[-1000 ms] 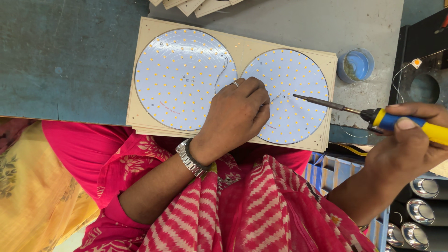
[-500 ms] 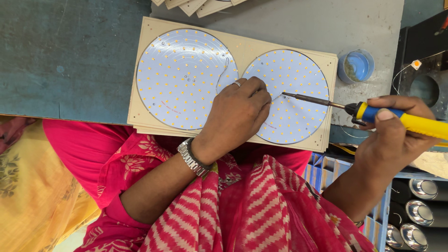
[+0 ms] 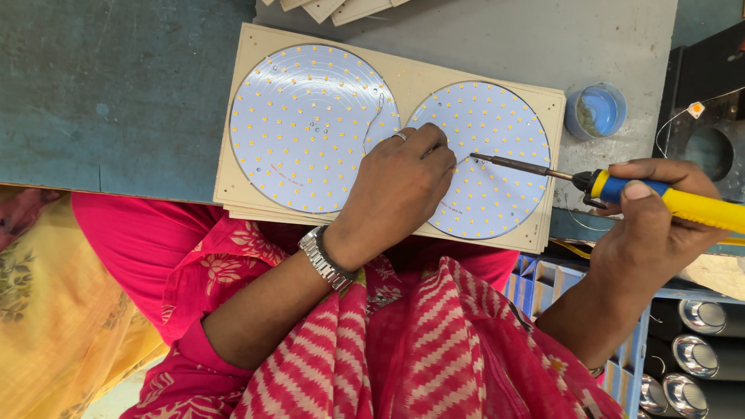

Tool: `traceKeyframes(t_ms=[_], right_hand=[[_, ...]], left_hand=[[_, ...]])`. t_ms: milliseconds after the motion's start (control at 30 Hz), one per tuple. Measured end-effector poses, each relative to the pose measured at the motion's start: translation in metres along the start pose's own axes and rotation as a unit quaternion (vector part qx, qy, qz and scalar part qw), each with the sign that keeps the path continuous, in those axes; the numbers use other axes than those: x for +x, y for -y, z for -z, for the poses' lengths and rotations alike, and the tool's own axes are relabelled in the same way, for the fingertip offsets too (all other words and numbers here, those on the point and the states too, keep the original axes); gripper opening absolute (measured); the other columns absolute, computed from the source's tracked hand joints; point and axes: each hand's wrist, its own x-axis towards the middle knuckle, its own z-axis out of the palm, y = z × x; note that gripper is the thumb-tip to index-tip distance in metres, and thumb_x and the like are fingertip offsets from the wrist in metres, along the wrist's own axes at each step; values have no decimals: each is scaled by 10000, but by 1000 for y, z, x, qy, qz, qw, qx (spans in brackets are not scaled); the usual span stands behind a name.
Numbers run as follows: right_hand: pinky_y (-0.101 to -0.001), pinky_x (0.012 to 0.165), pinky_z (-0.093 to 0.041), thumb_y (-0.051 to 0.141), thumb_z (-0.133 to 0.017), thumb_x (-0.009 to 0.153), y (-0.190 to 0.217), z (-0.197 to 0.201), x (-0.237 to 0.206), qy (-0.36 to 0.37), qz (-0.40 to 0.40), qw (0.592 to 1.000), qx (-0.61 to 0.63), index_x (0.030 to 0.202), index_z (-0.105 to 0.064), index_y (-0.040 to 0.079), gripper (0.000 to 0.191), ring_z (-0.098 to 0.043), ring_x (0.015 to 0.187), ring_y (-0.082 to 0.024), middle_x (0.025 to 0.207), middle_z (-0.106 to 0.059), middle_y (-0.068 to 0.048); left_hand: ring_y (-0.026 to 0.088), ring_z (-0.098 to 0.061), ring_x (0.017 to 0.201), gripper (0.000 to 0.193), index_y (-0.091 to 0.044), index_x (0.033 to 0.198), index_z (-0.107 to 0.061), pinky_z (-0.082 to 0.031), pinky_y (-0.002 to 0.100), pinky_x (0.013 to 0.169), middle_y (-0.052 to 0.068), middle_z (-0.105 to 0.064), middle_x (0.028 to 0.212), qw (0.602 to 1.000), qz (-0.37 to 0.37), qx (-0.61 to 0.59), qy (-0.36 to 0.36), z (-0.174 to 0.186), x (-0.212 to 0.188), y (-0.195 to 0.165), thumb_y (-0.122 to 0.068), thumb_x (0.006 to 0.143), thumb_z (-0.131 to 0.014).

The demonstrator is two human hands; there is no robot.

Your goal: The person sits on the floor and uses a soldering iron to attach wires to circular LED modules on a board. They repeatedly solder connections, move finished boards aside, and bring new boards into position.

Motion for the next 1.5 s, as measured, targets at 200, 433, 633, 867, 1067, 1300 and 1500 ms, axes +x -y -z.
traceKeyframes(t_ms=[200, 433, 633, 867, 1067, 1300, 1500], right_hand=[[-225, 678, -550, 66, -674, 967, -3, 3, -3, 12, 9, 1000, 17, 1052, -640, -93, 184, -619, 769, -147, 997, -699, -167], [-215, 647, -541, 102, -690, 966, -1, 0, -1, 4, 18, 1000, 16, 1016, -628, -60, 180, -632, 754, -141, 967, -696, -149], [-213, 658, -534, 100, -690, 975, -2, 3, 0, 17, 17, 1000, 4, 1013, -644, -73, 184, -628, 747, -139, 957, -694, -151], [-216, 673, -543, 83, -671, 958, -5, 5, -1, 25, 25, 999, -16, 1030, -635, -73, 176, -640, 767, -147, 971, -698, -156], [-241, 645, -535, 101, -685, 1024, -12, 13, -5, -26, 56, 997, 38, 1079, -545, -30, 199, -607, 756, -165, 987, -666, -164], [-250, 629, -514, 116, -689, 1040, -17, 17, 1, -22, 54, 998, 26, 1101, -533, -34, 225, -572, 729, -173, 983, -633, -172], [-263, 626, -557, 263, -703, 1093, -13, 3, 0, -80, 59, 994, 35, 1169, -569, -26, 328, -652, 742, -200, 1044, -655, -150]], left_hand=[[310, -640, 861, 80, -31, 864, -669, -523, 438, 758, 112, -625, 1007, 1000, 13, 21, 1, -2, 1, -2, -87, 919, -684], [310, -640, 865, 76, -28, 884, -672, -527, 435, 759, 109, -614, 1004, 1000, 4, 2, -16, -3, 0, -1, -99, 908, -688], [305, -644, 870, 82, -28, 886, -674, -529, 434, 763, 106, -616, 1011, 1000, 7, 6, -11, -6, 0, 0, -100, 920, -690], [321, -647, 858, 71, -45, 951, -674, -524, 438, 760, 102, -627, 978, 999, 4, -21, -30, 9, 0, -6, -112, 931, -686], [282, -674, 763, 65, -79, 1069, -695, -504, 422, 701, 73, -698, 882, 994, 41, 25, -98, 69, -14, -10, -94, 1010, -716], [265, -628, 628, 207, -13, 1154, -705, -458, 410, 591, 117, -632, 736, 957, 224, 115, -146, 134, -40, 24, -133, 1007, -787], [334, -655, 716, 580, 4, 1276, -717, -506, 431, 616, 157, -665, 870, 939, 233, 242, -71, 122, -56, 44, -403, 895, -878]])
